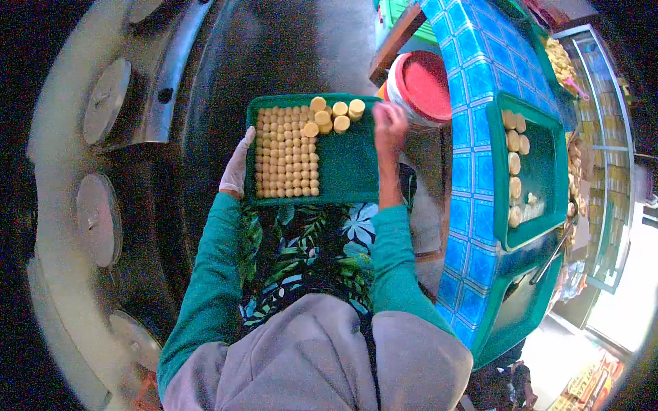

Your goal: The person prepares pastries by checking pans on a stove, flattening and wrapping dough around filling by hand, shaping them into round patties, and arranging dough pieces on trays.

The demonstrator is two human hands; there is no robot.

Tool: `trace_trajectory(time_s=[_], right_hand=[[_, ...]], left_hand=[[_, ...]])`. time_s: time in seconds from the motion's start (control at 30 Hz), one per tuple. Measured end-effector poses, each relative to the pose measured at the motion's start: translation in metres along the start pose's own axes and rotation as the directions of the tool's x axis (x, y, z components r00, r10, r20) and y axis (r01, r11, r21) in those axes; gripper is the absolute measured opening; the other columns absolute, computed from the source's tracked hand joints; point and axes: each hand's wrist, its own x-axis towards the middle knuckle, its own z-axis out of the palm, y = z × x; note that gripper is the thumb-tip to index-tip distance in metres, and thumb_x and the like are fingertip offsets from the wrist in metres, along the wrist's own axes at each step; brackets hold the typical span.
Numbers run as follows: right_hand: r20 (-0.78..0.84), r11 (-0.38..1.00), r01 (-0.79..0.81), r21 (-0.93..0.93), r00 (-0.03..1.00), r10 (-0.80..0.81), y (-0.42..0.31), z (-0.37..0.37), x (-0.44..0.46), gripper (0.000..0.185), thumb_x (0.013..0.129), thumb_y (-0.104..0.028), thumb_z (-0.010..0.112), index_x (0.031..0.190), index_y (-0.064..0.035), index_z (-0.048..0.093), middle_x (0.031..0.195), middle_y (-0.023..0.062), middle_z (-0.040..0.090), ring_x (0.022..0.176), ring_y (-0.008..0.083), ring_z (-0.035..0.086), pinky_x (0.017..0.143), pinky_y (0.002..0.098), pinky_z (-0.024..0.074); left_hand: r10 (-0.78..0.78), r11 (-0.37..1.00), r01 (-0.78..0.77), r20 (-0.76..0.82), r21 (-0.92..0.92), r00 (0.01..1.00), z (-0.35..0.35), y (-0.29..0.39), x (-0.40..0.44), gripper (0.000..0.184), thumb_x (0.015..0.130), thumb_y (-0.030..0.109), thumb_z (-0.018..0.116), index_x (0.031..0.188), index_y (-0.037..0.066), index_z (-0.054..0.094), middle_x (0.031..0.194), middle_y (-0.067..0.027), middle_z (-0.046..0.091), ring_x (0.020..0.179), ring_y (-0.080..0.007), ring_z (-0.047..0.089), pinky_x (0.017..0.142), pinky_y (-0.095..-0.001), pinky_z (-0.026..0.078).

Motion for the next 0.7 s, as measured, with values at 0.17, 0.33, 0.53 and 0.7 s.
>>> trace_trajectory(time_s=[0.17,0.33,0.53,0.7], right_hand=[[0.203,0.768,-0.638,0.060,0.761,0.616,0.065,-0.025,-0.042,0.049,0.094,-0.046,0.052,0.118,-0.0046,0.061,0.116,0.0124,0.063,0.100,0.0227,0.062,0.086,0.0378,0.0492],[0.830,0.006,-0.900,0.436,0.405,0.383,0.056,-0.025,-0.043,0.067,0.087,-0.058,0.056,0.125,-0.0030,0.054,0.119,0.0112,0.062,0.099,0.0232,0.062,0.089,0.0411,0.0497],[0.831,0.074,-0.916,0.394,0.390,0.396,0.078,-0.005,-0.027,0.064,0.081,-0.050,0.067,0.123,-0.0032,0.055,0.111,0.0111,0.065,0.095,0.0233,0.063,0.086,0.0409,0.0510],[0.809,0.074,-0.956,0.284,0.280,0.517,0.082,-0.007,-0.022,0.060,0.077,-0.047,0.073,0.116,-0.0044,0.058,0.100,0.0085,0.068,0.078,0.0228,0.064,0.076,0.0391,0.0523]], left_hand=[[-0.002,0.999,0.003,-0.005,0.046,1.000,0.009,0.005,-0.006,0.067,0.084,0.046,0.064,0.136,0.007,0.046,0.133,-0.0099,0.053,0.116,-0.0207,0.055,0.101,-0.0348,0.042],[-0.116,0.991,0.123,0.105,-0.058,0.988,0.011,0.007,-0.014,0.062,0.087,0.043,0.060,0.135,0.006,0.046,0.133,-0.0076,0.052,0.117,-0.0200,0.052,0.101,-0.0348,0.041],[-0.110,0.990,0.108,-0.015,-0.094,0.994,-0.011,-0.007,0.019,0.055,0.083,0.040,0.066,0.125,0.006,0.055,0.122,-0.0097,0.060,0.106,-0.0200,0.060,0.094,-0.0351,0.047],[-0.332,0.930,0.327,0.000,-0.165,0.943,0.011,0.004,0.014,0.062,0.078,0.044,0.069,0.125,0.007,0.055,0.121,-0.0102,0.061,0.102,-0.0228,0.063,0.092,-0.0372,0.050]])
